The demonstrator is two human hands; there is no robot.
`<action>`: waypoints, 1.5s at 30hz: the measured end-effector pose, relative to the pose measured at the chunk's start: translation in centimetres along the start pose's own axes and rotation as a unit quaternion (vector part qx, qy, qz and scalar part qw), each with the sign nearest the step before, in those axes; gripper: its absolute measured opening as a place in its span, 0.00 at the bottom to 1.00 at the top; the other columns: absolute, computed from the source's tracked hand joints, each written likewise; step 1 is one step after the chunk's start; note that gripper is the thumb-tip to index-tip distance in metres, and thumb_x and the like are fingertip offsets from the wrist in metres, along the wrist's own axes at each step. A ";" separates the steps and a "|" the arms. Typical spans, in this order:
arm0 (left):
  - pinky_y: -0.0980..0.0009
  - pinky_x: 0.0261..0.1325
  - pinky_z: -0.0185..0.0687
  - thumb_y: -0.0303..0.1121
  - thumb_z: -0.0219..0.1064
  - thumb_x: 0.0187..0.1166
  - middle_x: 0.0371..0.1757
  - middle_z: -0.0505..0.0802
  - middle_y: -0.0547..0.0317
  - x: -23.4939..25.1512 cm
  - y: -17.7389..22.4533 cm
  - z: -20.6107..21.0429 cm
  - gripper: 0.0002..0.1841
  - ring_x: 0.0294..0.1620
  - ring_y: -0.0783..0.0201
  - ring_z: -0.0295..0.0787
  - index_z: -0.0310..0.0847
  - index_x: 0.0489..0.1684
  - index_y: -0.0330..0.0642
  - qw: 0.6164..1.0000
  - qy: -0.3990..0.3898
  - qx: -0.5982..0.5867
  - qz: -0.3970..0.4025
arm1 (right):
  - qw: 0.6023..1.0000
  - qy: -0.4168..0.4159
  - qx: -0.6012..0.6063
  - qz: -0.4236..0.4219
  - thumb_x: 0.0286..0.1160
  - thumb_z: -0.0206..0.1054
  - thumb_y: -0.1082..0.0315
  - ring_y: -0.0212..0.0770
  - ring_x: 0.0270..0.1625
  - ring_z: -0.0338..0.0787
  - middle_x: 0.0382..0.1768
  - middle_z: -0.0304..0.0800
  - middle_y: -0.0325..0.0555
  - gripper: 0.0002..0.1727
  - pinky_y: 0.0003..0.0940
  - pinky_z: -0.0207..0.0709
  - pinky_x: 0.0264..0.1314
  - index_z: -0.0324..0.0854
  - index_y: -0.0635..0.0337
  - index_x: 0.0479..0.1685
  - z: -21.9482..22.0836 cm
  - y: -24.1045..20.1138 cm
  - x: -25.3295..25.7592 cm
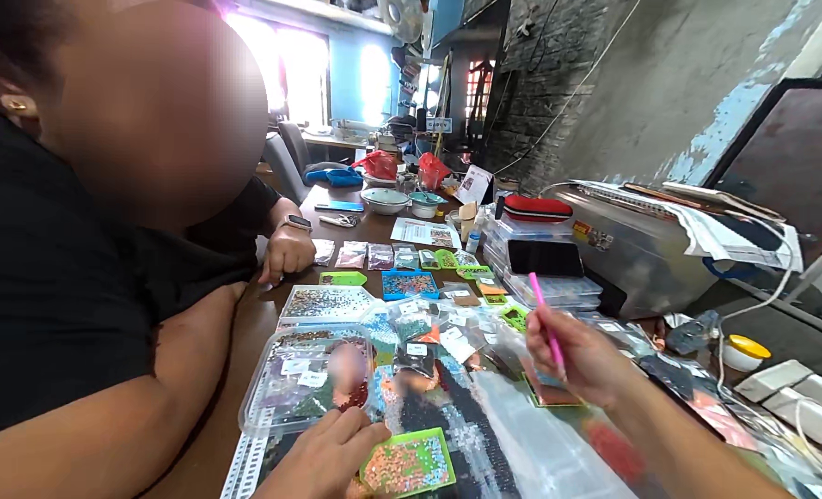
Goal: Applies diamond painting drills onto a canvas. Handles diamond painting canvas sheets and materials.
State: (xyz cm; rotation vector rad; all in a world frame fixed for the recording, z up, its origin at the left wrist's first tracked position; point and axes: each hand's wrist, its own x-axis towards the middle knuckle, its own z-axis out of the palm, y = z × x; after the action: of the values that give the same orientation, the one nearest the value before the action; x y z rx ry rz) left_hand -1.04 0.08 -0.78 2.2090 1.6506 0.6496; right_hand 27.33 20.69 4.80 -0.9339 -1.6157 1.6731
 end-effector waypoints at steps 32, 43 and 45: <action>0.38 0.51 0.81 0.50 0.74 0.74 0.51 0.89 0.37 -0.1 -0.2 0.7 0.27 0.52 0.36 0.86 0.87 0.66 0.42 0.999 0.033 0.009 0.026 | 0.875 -0.142 -0.225 -0.405 0.94 0.48 0.52 0.22 0.31 0.81 0.29 0.82 0.43 0.24 0.13 0.76 0.37 0.78 0.64 0.43 7.4 8.9 -2.1; 0.39 0.51 0.81 0.51 0.73 0.74 0.52 0.89 0.38 -0.1 -0.2 0.7 0.27 0.52 0.36 0.86 0.87 0.65 0.42 0.999 0.033 0.012 0.024 | 0.875 -0.145 -0.229 -0.401 0.94 0.48 0.52 0.22 0.30 0.81 0.28 0.82 0.43 0.23 0.14 0.76 0.37 0.78 0.64 0.43 7.4 9.0 -2.1; 0.39 0.51 0.81 0.51 0.73 0.74 0.51 0.89 0.38 0.0 -0.2 0.7 0.27 0.52 0.36 0.86 0.87 0.65 0.42 0.999 0.034 0.014 0.025 | 0.876 -0.145 -0.230 -0.399 0.94 0.48 0.52 0.22 0.30 0.81 0.28 0.82 0.43 0.23 0.14 0.76 0.37 0.78 0.64 0.43 7.4 8.9 -2.1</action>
State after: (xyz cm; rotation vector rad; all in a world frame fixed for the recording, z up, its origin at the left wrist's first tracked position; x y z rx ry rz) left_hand -0.82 0.11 -1.45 2.2774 1.6506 0.7265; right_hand 22.67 14.37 -3.98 -0.1171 -2.2429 0.8810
